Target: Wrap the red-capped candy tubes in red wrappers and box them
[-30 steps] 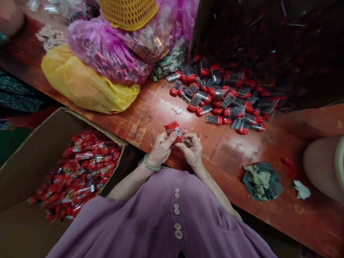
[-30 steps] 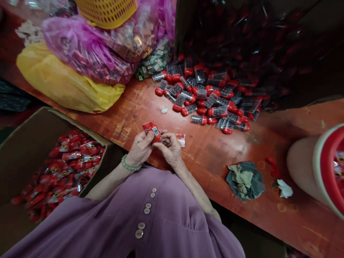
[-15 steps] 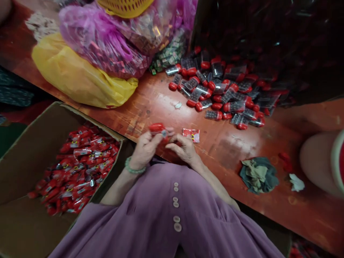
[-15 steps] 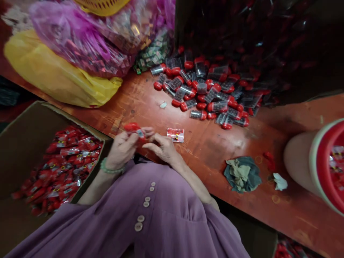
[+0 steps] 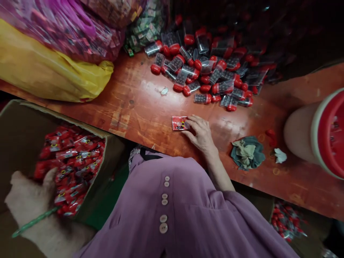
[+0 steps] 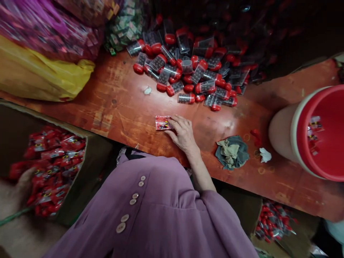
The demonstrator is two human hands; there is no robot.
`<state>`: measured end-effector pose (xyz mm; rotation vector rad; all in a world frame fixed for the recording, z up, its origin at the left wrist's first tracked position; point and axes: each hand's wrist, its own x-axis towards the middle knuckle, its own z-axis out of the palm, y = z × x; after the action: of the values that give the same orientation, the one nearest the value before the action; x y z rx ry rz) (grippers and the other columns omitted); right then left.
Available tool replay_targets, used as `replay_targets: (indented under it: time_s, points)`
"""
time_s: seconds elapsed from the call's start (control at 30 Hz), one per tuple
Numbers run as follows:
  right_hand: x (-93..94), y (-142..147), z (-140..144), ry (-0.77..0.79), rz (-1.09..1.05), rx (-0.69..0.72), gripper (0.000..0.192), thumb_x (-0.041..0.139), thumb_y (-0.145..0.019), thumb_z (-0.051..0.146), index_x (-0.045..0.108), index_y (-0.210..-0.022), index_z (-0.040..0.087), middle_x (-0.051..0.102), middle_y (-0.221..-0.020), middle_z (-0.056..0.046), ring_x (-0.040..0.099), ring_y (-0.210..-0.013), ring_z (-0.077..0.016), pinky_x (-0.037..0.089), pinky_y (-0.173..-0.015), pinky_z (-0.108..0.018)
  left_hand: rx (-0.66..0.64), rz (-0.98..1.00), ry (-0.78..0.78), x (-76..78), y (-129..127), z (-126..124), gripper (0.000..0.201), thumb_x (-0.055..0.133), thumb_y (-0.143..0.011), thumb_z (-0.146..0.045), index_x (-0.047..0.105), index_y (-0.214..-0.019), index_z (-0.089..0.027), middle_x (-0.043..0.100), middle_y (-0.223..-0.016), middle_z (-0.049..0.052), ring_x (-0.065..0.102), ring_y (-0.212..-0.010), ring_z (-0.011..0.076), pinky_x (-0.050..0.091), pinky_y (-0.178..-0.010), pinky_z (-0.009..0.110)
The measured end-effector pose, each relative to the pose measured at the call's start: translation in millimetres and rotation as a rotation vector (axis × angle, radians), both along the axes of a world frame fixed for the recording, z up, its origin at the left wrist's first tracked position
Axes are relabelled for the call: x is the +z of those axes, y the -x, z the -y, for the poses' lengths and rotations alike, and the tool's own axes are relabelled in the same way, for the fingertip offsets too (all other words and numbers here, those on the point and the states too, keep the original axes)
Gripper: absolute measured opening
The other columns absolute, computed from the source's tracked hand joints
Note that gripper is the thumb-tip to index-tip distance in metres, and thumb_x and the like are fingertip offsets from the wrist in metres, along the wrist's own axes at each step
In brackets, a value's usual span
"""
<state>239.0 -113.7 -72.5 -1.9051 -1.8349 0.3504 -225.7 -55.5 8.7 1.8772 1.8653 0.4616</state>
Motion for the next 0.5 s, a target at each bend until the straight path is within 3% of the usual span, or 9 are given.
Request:
replay_targets:
  time_s: [0.07,0.13,0.17,0.2,0.23,0.3,0.37,0.43,0.5]
  points:
    - [-5.6,-2.9,1.2,0.035,0.055,0.019,0.034,0.060,-0.094,0.040,0.068,-0.120,0.020,0.067,-0.132,-0.015,0.057,-0.129,-0.0312,0.043,-0.102,-0.048,0.219,-0.208,-0.091,-0.9,-5.2,-4.9,0.056,0.070,-0.075,-0.042,0.055,-0.128,-0.040,0.072,-0.110,0.004,0.049,-0.128,0.0523,0.044,-0.088,0.073]
    - [-10.2,-2.9,2.0,0.017,0.082,0.024,0.027,0.056,-0.097,0.036,0.072,-0.114,0.020,0.070,-0.127,-0.014,0.059,-0.126,-0.0296,0.043,-0.100,-0.047,0.214,-0.270,-0.170,-5.9,-32.6,-14.6,0.057,0.070,-0.076,-0.048,0.057,-0.130,-0.035,0.067,-0.125,0.008,0.049,-0.128,0.0541,0.042,-0.091,0.076]
    - [-12.0,-2.4,2.4,-0.002,0.088,0.023,0.026,0.055,-0.098,0.034,0.073,-0.111,0.020,0.072,-0.124,-0.013,0.060,-0.124,-0.0285,0.044,-0.099,-0.047,0.118,-0.212,-0.215,-10.2,-54.3,-20.0,0.055,0.067,-0.081,-0.049,0.057,-0.132,-0.031,0.066,-0.130,0.010,0.052,-0.127,0.0509,0.043,-0.094,0.072]
    - [-13.3,-1.8,2.7,-0.022,0.089,0.023,0.024,0.055,-0.098,0.032,0.074,-0.109,0.021,0.073,-0.122,-0.012,0.060,-0.123,-0.0276,0.044,-0.099,-0.046,0.032,-0.114,-0.352,-15.8,-80.4,-25.0,0.052,0.069,-0.080,-0.049,0.063,-0.127,-0.027,0.070,-0.122,0.012,0.062,-0.115,0.0462,0.048,-0.093,0.067]
    - [-14.1,-1.2,2.9,-0.038,0.088,0.025,0.023,0.055,-0.098,0.031,0.074,-0.108,0.021,0.074,-0.120,-0.012,0.061,-0.121,-0.0271,0.044,-0.099,-0.046,-0.109,0.027,-0.375,-22.2,-109.7,-29.2,0.044,0.068,-0.084,-0.045,0.066,-0.122,-0.024,0.072,-0.119,0.012,0.066,-0.111,0.0399,0.052,-0.094,0.060]
    - [-14.1,0.0,2.8,-0.043,0.089,0.028,0.022,0.056,-0.097,0.029,0.075,-0.107,0.022,0.074,-0.118,-0.012,0.061,-0.120,-0.0270,0.044,-0.098,-0.046,-0.486,0.242,-0.313,-36.6,-172.2,-34.0,0.033,0.064,-0.090,-0.038,0.068,-0.119,-0.023,0.074,-0.116,0.010,0.070,-0.108,0.0293,0.056,-0.097,0.047]
    - [-12.1,1.5,1.6,-0.026,0.107,0.031,0.021,0.057,-0.097,0.027,0.075,-0.107,0.022,0.075,-0.117,-0.012,0.061,-0.118,-0.0270,0.044,-0.097,-0.046,-0.800,0.326,-0.275,-50.6,-229.0,-34.9,0.033,0.062,-0.092,-0.034,0.067,-0.122,-0.020,0.072,-0.122,0.011,0.067,-0.114,0.0270,0.053,-0.104,0.045]
    - [-8.3,4.0,-0.3,-0.003,0.138,0.037,0.022,0.057,-0.097,0.026,0.075,-0.109,0.023,0.075,-0.118,-0.011,0.062,-0.116,-0.0264,0.044,-0.097,-0.045,-0.969,0.297,-0.253,-62.4,-270.1,-34.7,0.034,0.059,-0.094,-0.028,0.065,-0.124,-0.015,0.068,-0.128,0.016,0.063,-0.122,0.0288,0.051,-0.108,0.047]
    - [-3.1,7.4,-2.2,0.018,0.166,0.042,0.022,0.056,-0.097,0.023,0.074,-0.109,0.023,0.074,-0.119,-0.010,0.062,-0.116,-0.0263,0.043,-0.097,-0.044,-1.053,0.237,-0.259,-71.4,-292.4,-36.0,0.033,0.055,-0.094,-0.019,0.065,-0.124,-0.010,0.066,-0.129,0.021,0.061,-0.126,0.0301,0.049,-0.110,0.049]
